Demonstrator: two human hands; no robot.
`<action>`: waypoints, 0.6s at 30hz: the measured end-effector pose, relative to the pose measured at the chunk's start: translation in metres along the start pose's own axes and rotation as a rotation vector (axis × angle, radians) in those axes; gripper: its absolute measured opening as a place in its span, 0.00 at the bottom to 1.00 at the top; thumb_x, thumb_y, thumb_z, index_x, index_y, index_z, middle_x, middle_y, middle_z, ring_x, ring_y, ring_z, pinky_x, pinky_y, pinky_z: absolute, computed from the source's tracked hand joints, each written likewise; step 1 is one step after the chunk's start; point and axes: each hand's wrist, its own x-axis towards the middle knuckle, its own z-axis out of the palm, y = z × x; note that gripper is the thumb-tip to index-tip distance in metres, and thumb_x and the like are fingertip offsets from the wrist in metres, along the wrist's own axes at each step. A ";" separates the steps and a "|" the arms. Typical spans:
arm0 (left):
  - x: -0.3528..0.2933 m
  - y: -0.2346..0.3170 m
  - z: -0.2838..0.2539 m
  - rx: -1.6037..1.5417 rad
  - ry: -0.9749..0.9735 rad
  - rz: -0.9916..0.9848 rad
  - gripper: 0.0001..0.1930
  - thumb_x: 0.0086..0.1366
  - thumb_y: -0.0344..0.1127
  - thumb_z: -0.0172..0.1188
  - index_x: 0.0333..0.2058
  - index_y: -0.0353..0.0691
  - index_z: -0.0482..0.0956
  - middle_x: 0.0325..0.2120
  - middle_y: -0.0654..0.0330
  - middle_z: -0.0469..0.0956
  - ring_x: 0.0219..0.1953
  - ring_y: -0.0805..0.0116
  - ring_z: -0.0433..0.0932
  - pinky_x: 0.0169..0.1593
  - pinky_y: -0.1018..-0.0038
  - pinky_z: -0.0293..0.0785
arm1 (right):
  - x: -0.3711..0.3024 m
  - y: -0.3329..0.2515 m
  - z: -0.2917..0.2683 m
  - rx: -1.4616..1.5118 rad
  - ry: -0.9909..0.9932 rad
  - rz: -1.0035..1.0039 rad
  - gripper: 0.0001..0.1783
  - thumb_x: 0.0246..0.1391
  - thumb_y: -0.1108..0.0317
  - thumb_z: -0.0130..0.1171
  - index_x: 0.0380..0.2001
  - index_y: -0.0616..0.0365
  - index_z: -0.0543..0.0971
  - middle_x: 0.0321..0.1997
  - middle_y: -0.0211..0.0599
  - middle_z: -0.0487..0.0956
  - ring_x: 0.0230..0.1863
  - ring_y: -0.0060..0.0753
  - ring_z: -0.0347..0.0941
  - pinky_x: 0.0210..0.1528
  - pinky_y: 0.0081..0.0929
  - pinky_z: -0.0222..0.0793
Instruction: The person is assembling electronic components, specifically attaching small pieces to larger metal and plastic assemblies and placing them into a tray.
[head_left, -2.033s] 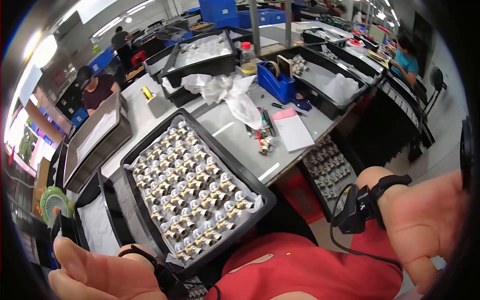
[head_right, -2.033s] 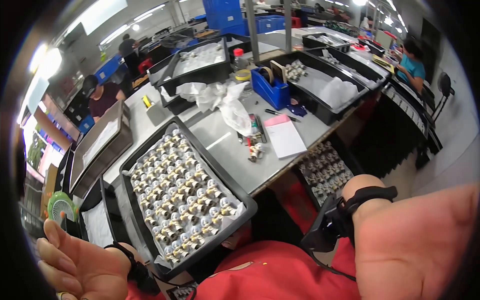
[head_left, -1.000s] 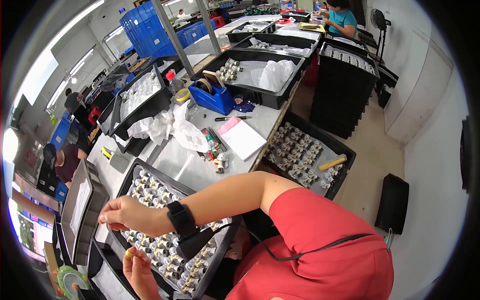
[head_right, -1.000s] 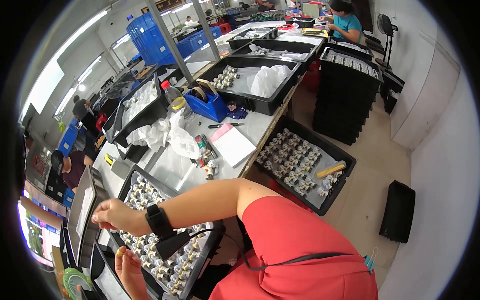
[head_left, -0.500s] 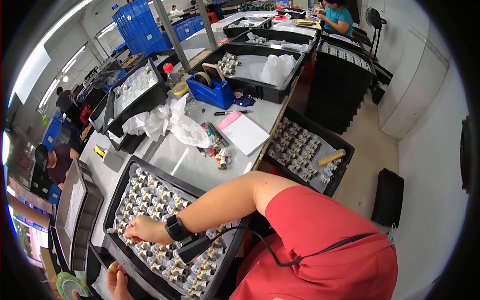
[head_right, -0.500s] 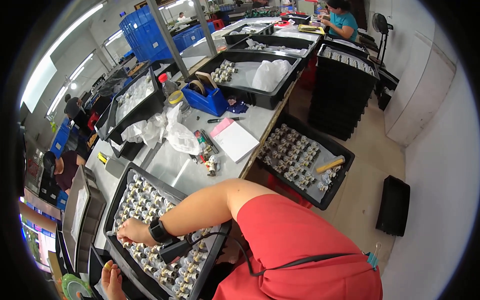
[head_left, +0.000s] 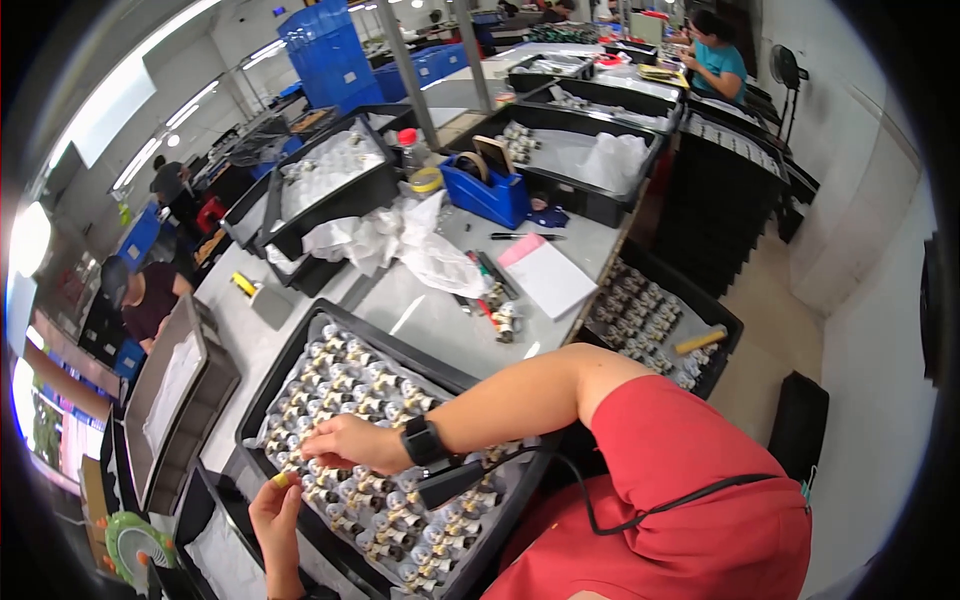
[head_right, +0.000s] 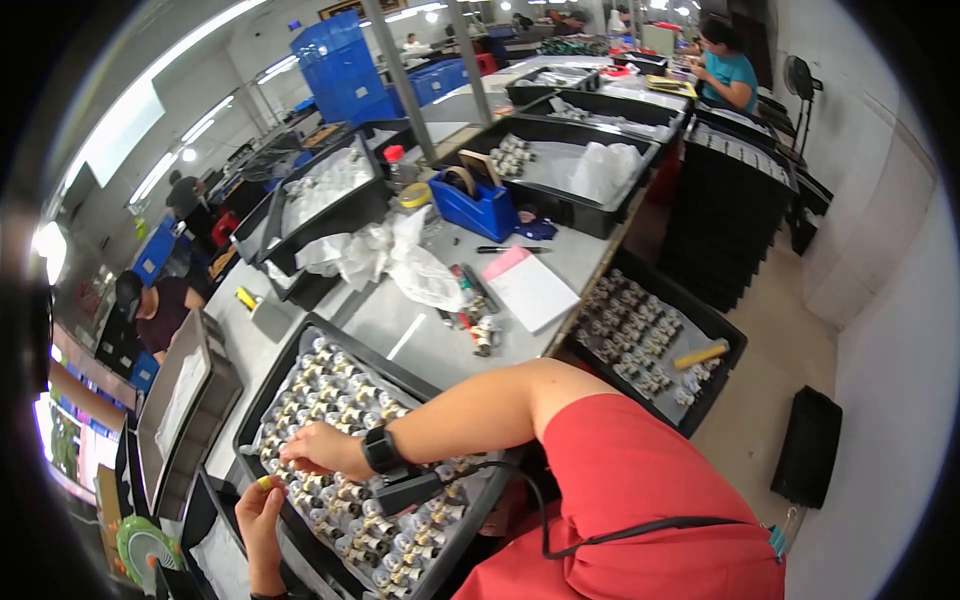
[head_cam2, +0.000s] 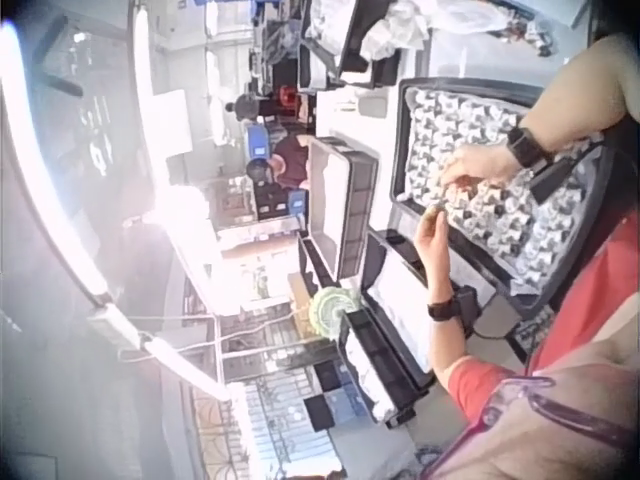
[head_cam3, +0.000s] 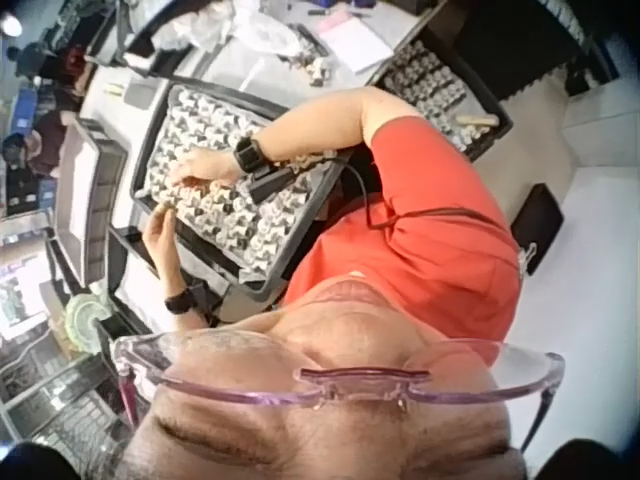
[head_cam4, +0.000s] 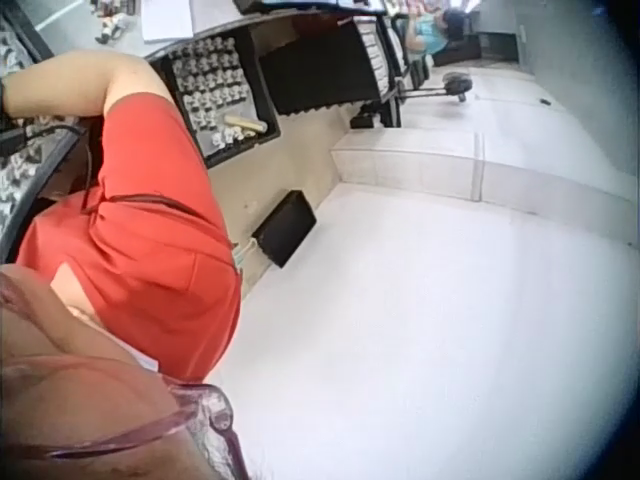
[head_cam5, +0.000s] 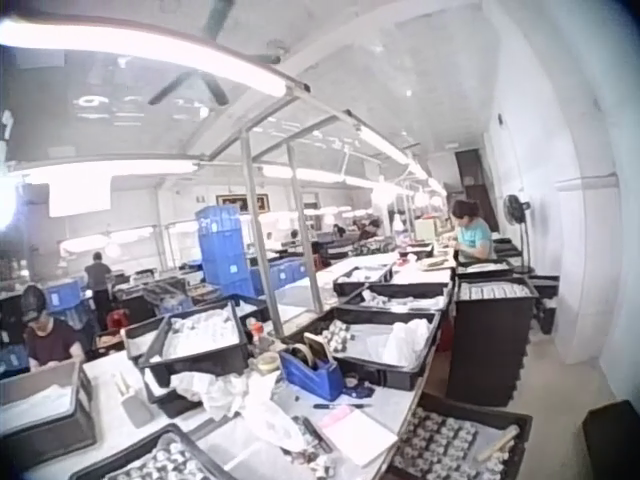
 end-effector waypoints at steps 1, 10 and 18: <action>0.002 -0.003 0.001 -0.040 0.011 -0.012 0.09 0.60 0.26 0.55 0.39 0.31 0.75 0.32 0.63 0.76 0.34 0.79 0.73 0.38 0.85 0.66 | 0.000 0.000 0.000 -0.018 -0.004 0.001 0.09 0.54 0.63 0.52 0.25 0.55 0.74 0.17 0.23 0.70 0.15 0.13 0.60 0.18 0.13 0.54; -0.009 -0.012 0.013 -0.092 0.042 -0.011 0.07 0.60 0.27 0.54 0.37 0.31 0.76 0.29 0.62 0.77 0.33 0.78 0.74 0.39 0.83 0.66 | 0.003 -0.003 0.001 0.000 -0.052 0.059 0.12 0.54 0.61 0.53 0.31 0.60 0.75 0.20 0.24 0.69 0.19 0.13 0.61 0.21 0.12 0.53; -0.008 -0.009 0.020 -0.011 0.102 0.061 0.08 0.61 0.26 0.54 0.38 0.30 0.75 0.31 0.61 0.76 0.35 0.75 0.73 0.41 0.80 0.68 | 0.002 -0.005 -0.003 -0.011 -0.039 0.054 0.11 0.53 0.61 0.53 0.30 0.59 0.75 0.18 0.24 0.69 0.17 0.13 0.59 0.20 0.12 0.53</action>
